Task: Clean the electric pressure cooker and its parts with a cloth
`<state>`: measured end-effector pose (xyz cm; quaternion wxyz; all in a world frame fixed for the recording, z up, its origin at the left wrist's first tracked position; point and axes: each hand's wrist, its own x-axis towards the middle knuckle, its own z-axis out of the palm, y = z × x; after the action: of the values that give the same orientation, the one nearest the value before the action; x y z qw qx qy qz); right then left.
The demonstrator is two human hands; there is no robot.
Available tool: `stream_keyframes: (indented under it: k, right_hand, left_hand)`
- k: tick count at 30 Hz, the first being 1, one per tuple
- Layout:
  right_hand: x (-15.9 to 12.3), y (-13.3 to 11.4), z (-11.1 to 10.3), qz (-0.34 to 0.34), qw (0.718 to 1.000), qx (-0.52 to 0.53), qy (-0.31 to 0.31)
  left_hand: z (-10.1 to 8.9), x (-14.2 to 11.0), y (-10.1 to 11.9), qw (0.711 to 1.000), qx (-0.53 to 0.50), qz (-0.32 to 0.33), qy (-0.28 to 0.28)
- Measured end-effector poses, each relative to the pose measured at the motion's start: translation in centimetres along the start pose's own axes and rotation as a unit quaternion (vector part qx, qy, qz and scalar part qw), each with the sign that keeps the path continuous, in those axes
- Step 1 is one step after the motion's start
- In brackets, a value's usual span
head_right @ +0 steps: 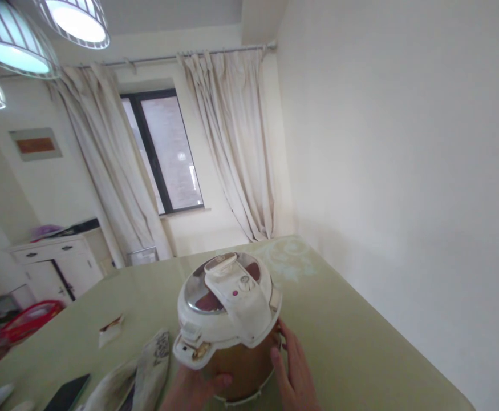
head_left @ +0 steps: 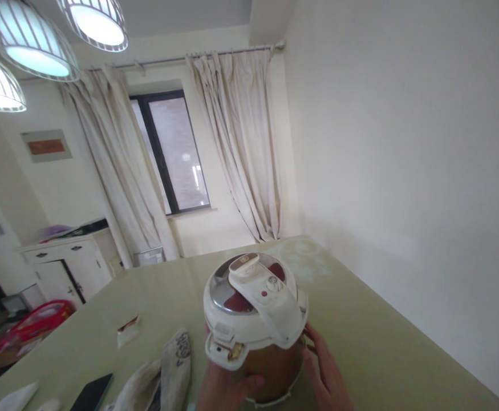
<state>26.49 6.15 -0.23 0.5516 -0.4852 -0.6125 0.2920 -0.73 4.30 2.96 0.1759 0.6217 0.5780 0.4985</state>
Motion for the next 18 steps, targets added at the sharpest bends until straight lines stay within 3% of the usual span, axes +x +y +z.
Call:
stream_keyframes:
  k: [3, 7, 12, 15, 18]
  right_hand:
    - [3.1, 1.8, -2.3, -0.033, 0.991, -0.122, -0.042]
    - [4.1, 5.1, -4.9, -0.055, 0.955, -0.280, -0.077]
    - [3.6, 5.7, -4.8, -0.025, 0.909, -0.389, -0.145]
    - [4.1, 4.1, -4.3, -0.022, 0.900, -0.401, -0.169]
    - [4.4, 2.7, -4.2, -0.011, 0.898, -0.405, -0.174]
  left_hand:
    - [4.4, 2.3, 2.0, 0.997, 0.065, -0.028, 0.017]
    - [9.9, 6.9, 5.0, 0.992, 0.067, -0.097, 0.032]
    - [15.8, 13.8, 7.1, 0.987, 0.052, -0.149, 0.011]
    - [17.8, 17.0, 7.3, 0.986, 0.052, -0.159, 0.017]
    - [17.6, 17.9, 6.4, 0.990, 0.026, -0.138, -0.012]
